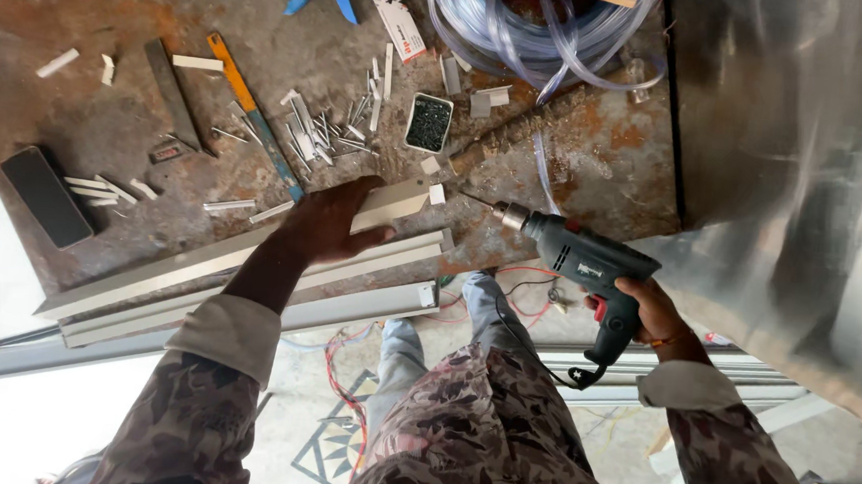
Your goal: The person places white plastic profile pieces on a workbench, aligns them, and uses a corded drill to make holes in each piece. The person then picks up each drilled piece to inspect the hole before continuing with the next piece.
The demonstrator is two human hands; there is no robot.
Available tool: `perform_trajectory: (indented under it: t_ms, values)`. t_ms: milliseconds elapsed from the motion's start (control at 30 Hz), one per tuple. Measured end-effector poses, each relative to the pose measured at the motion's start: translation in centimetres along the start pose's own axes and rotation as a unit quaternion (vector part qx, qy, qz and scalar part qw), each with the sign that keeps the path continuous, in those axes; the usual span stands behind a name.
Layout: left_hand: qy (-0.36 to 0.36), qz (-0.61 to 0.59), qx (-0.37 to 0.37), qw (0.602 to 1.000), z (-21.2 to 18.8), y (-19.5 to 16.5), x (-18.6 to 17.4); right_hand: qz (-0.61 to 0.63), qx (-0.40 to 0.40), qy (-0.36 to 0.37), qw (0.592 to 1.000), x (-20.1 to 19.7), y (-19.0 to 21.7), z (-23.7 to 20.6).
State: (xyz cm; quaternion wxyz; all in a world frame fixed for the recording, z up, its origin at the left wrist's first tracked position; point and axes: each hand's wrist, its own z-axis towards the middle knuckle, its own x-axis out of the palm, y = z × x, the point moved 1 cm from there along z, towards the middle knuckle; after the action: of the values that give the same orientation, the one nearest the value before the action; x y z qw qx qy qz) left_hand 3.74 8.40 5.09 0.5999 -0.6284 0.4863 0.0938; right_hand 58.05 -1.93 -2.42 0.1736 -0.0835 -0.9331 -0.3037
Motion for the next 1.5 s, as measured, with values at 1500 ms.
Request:
perform_trajectory:
  t_ms: [1500]
  values:
    - [-0.349, 0.097, 0.032, 0.931, -13.4, -16.6, -5.3, 0.233, -0.369, 0.066, 0.897, 8.9, -1.4, -22.1]
